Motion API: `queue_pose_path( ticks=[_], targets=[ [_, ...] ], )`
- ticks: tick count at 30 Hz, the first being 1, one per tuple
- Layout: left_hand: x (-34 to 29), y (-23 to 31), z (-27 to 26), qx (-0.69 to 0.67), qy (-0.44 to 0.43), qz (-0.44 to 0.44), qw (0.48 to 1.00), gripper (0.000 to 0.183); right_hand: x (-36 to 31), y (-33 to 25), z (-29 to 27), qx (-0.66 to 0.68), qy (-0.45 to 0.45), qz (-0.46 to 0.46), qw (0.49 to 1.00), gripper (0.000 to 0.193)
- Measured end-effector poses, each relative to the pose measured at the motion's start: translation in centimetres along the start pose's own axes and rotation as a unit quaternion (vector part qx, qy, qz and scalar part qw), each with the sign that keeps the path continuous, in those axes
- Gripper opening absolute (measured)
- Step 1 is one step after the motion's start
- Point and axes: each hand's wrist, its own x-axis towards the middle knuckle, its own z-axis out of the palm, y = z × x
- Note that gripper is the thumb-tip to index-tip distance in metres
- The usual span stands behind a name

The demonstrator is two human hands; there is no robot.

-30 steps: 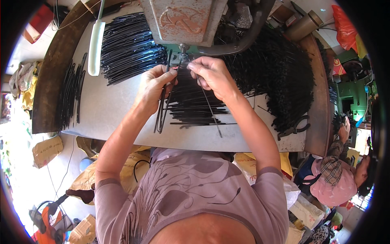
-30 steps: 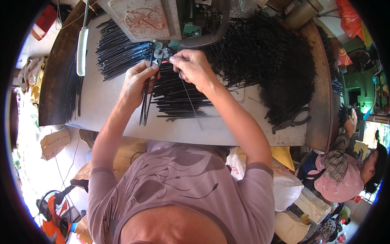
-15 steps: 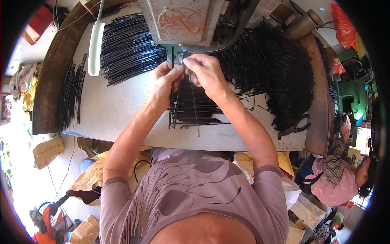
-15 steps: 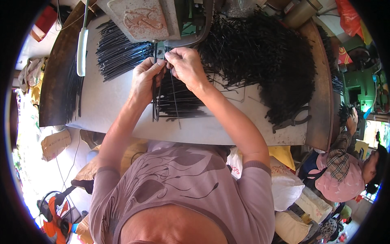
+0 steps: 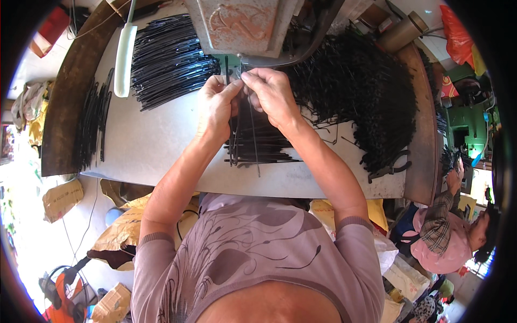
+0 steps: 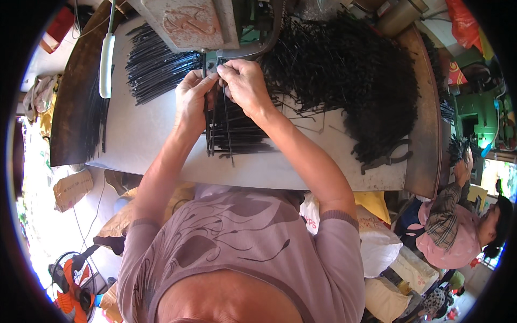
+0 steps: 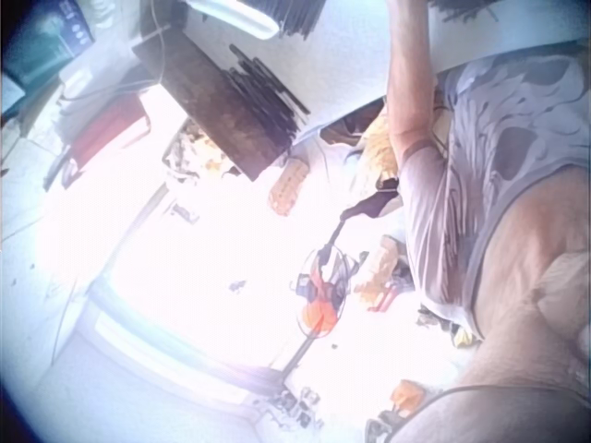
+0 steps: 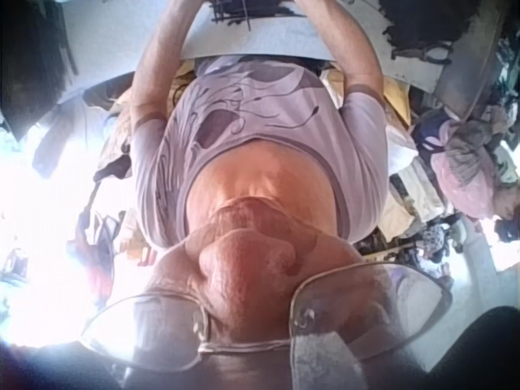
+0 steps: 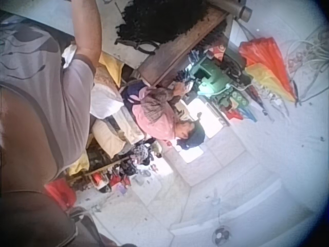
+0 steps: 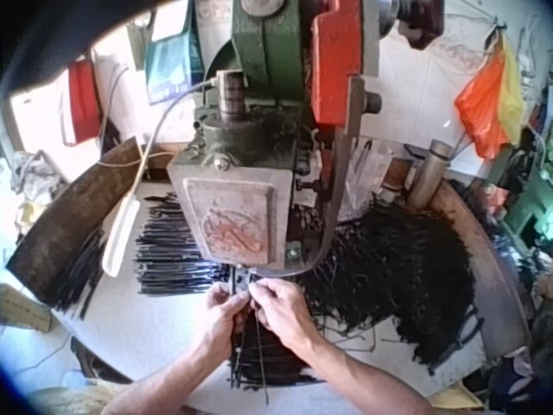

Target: The person assembles small black plastic components using a mechanical bench press.

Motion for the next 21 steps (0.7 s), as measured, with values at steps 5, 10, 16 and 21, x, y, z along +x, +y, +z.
queue_pose_path(
  ticks=[5, 10, 16, 21],
  targets=[
    [0.3, 0.5, 0.0, 0.012, 0.01, 0.001, 1.0, 0.013, 0.0, -0.2, 0.1, 0.004, -0.004, -0.003, 1.0, 0.016],
    [0.5, 0.5, -0.3, 0.025, 0.009, -0.001, 1.0, 0.014, 0.2, -0.2, 0.2, -0.012, 0.008, 0.005, 1.0, 0.016],
    [0.5, 1.1, -0.5, 0.034, 0.0, -0.014, 0.999, 0.014, 0.5, -0.1, 0.0, 0.011, -0.006, 0.021, 1.0, 0.017],
    [0.6, 0.8, -0.5, 0.033, -0.007, 0.003, 0.999, 0.014, 0.7, -0.1, -0.3, 0.033, -0.018, 0.043, 0.998, 0.017]
  ],
)
